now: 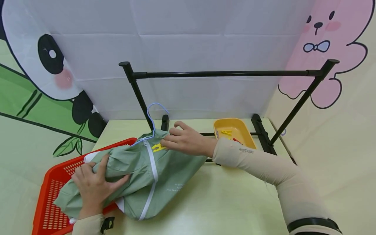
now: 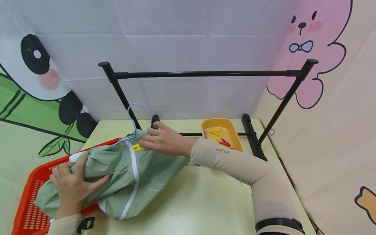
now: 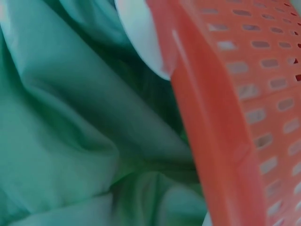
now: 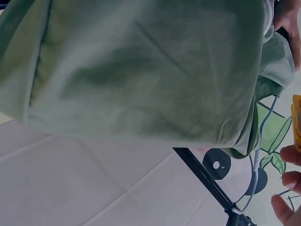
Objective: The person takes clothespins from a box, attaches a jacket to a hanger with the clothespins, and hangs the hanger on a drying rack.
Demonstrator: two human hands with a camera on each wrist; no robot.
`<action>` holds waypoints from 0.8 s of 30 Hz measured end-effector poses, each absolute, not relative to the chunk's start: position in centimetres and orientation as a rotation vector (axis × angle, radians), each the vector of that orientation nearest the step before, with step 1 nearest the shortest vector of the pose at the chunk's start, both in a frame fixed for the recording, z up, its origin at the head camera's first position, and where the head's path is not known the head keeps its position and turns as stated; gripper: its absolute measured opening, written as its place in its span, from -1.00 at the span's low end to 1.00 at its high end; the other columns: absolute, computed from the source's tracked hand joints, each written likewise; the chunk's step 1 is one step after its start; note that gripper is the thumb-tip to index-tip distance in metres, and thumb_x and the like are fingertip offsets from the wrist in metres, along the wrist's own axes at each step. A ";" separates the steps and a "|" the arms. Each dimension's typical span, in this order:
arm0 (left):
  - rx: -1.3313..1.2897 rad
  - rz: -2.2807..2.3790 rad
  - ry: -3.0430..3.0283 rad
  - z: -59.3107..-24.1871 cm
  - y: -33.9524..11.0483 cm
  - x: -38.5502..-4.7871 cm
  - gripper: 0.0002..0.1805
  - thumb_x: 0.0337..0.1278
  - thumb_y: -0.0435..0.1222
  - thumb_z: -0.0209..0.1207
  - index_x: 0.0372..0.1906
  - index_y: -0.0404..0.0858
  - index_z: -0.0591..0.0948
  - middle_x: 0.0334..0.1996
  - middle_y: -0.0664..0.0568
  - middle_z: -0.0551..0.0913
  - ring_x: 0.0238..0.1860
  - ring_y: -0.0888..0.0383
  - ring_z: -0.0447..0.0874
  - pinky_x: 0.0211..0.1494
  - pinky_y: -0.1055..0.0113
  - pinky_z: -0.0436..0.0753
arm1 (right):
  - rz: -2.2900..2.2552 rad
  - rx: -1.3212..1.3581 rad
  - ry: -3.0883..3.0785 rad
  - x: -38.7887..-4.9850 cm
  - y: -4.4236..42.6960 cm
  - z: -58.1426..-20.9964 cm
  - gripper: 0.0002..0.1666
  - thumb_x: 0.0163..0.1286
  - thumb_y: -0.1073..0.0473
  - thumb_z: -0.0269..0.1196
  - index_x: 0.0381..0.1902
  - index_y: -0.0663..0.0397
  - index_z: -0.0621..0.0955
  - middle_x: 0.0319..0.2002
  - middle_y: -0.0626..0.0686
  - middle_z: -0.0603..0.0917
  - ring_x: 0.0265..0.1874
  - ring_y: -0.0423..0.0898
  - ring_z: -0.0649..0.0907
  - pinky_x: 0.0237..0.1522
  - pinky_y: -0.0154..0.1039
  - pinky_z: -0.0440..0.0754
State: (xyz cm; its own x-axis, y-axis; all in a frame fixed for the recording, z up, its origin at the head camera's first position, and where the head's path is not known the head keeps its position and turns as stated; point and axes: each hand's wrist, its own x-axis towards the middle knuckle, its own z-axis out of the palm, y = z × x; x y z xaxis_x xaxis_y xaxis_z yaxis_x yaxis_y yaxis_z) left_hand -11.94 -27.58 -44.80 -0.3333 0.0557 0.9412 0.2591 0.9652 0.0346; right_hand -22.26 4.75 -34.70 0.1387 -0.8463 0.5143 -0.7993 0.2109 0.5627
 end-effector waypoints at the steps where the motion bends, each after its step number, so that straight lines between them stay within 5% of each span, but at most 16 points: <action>1: -0.230 -0.209 -1.908 -44.8 -27.6 -11.9 -0.05 -0.05 0.55 -0.10 0.04 -0.20 0.58 -0.37 -0.38 0.30 -0.46 -0.33 0.18 -0.41 -0.16 0.09 | -0.076 1.575 -1.653 -22.2 4.7 -34.7 -0.78 0.51 0.06 0.19 0.01 -0.01 0.60 -0.21 -0.15 0.61 -0.29 -0.13 0.52 -0.01 -0.11 0.47; 24: -0.234 -0.188 -1.902 -44.5 -27.1 -11.8 -0.04 -0.04 0.56 -0.15 0.04 -0.20 0.57 -0.38 -0.39 0.31 -0.47 -0.33 0.17 -0.42 -0.17 0.11 | -0.056 1.517 -1.647 -21.7 2.0 -35.4 -0.77 0.52 0.01 0.16 -0.04 -0.05 0.66 -0.28 -0.17 0.63 -0.31 -0.15 0.52 0.00 -0.10 0.43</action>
State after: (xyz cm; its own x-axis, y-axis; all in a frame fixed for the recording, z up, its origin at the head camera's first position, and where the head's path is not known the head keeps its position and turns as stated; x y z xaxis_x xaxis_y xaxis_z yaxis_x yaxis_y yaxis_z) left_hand -11.82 -27.09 -44.54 -0.3272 0.0698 0.9424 0.2530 0.9673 0.0161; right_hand -21.71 2.03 -35.45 0.1225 -0.8265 0.5494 -0.7873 0.2562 0.5609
